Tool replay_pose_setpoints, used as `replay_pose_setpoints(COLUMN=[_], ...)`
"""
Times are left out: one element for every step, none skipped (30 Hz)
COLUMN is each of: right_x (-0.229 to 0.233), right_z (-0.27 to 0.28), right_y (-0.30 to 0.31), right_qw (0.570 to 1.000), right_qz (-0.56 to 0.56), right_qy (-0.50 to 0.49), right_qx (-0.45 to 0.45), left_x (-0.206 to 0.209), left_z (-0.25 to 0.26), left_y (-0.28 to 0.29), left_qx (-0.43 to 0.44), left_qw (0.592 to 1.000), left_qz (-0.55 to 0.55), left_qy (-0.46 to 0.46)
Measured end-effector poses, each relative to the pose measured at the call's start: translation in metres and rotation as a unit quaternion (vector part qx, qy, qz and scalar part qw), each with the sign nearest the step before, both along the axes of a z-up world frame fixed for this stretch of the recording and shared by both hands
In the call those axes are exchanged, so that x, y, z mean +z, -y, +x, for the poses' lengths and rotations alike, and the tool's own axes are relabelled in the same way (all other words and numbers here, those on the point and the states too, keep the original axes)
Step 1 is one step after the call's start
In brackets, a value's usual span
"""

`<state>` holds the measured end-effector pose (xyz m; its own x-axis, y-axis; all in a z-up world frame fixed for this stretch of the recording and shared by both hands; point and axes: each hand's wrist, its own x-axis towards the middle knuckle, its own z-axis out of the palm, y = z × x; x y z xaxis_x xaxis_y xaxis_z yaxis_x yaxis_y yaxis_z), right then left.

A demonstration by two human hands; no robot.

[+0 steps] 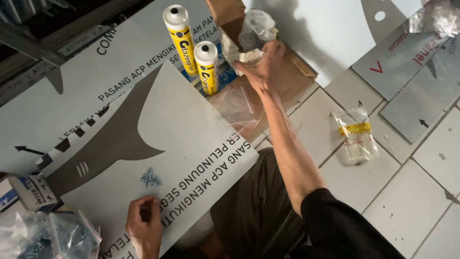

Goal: The person sorts small metal screws by hand from a pile on a board into a plastic cup and transfers them into small plastic bags.

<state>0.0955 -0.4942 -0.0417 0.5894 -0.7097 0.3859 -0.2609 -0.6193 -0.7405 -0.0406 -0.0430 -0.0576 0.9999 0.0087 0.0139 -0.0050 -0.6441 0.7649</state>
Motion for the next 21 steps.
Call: replay_pose_setpoints(right_x=[-0.003,-0.005,-0.004,-0.003,-0.002,0.012,0.026,0.041,0.065,0.089,0.113,0.124,0.133,0.143,0.147,0.152,0.155,0.161,0.166,0.171,0.168], right_z=[0.000,0.001,-0.004,-0.009,-0.013,-0.024,-0.034,-0.044,-0.057,-0.069,-0.082,-0.091,-0.098,-0.106,-0.111,-0.117,-0.123,-0.128,-0.133,-0.139,-0.140], right_y=[0.001,0.002,0.006,0.008,0.011,0.004,-0.003,-0.011,-0.025,-0.039,-0.054,-0.061,-0.071,-0.081,-0.096,-0.113,-0.130,-0.151,-0.172,-0.194,-0.216], right_qw=[0.999,0.994,0.994,0.996,0.989,0.989,0.990,0.984,0.983,0.986,0.988,0.988,0.986,0.980,0.979,0.978,0.976,0.974,0.976,0.977,0.973], right_qz=[0.031,0.062,0.062,-0.026,-0.114,-0.113,-0.061,-0.007,-0.007,-0.008,-0.008,-0.008,-0.058,-0.107,-0.105,-0.101,-0.095,-0.092,-0.071,-0.052,-0.050], right_qy=[0.040,0.080,0.080,0.080,0.079,0.079,0.127,0.173,0.173,0.161,0.147,0.147,0.148,0.150,0.153,0.155,0.155,0.156,0.139,0.122,0.122], right_qx=[0.019,0.037,0.041,-0.006,-0.051,-0.046,0.003,0.052,0.059,0.047,0.037,0.046,0.058,0.070,0.083,0.099,0.120,0.139,0.152,0.165,0.191], left_x=[0.002,0.005,0.006,0.006,0.007,0.003,0.000,-0.004,0.001,0.006,0.011,0.033,0.056,0.079,0.090,0.100,0.110,0.122,0.134,0.146,0.149], left_z=[0.000,0.000,0.001,0.002,0.003,0.004,0.005,0.005,0.008,0.010,0.011,0.011,0.011,0.012,0.014,0.018,0.018,0.019,0.020,0.023,0.024], left_y=[0.001,0.002,0.002,0.002,0.001,-0.003,-0.007,-0.011,-0.011,-0.011,-0.012,-0.002,0.004,0.010,0.017,0.022,0.024,0.032,0.038,0.041,0.038], left_qx=[0.005,0.009,0.013,0.006,0.001,0.006,-0.009,-0.023,-0.017,-0.014,-0.010,-0.001,0.007,0.016,0.029,0.010,-0.003,0.015,-0.037,-0.090,-0.067], left_qw=[1.000,0.999,0.999,0.999,0.999,0.999,0.998,0.997,0.997,0.995,0.993,0.993,0.989,0.985,0.985,0.978,0.964,0.964,0.935,0.895,0.896], left_qz=[-0.015,-0.029,-0.030,-0.023,-0.015,-0.015,-0.011,-0.006,-0.008,-0.027,-0.047,-0.050,-0.056,-0.063,-0.066,-0.145,-0.224,-0.226,-0.326,-0.420,-0.425], left_qy=[-0.014,-0.027,-0.027,-0.034,-0.042,-0.042,-0.060,-0.077,-0.077,-0.093,-0.109,-0.109,-0.133,-0.158,-0.155,-0.150,-0.142,-0.139,-0.133,-0.121,-0.110])
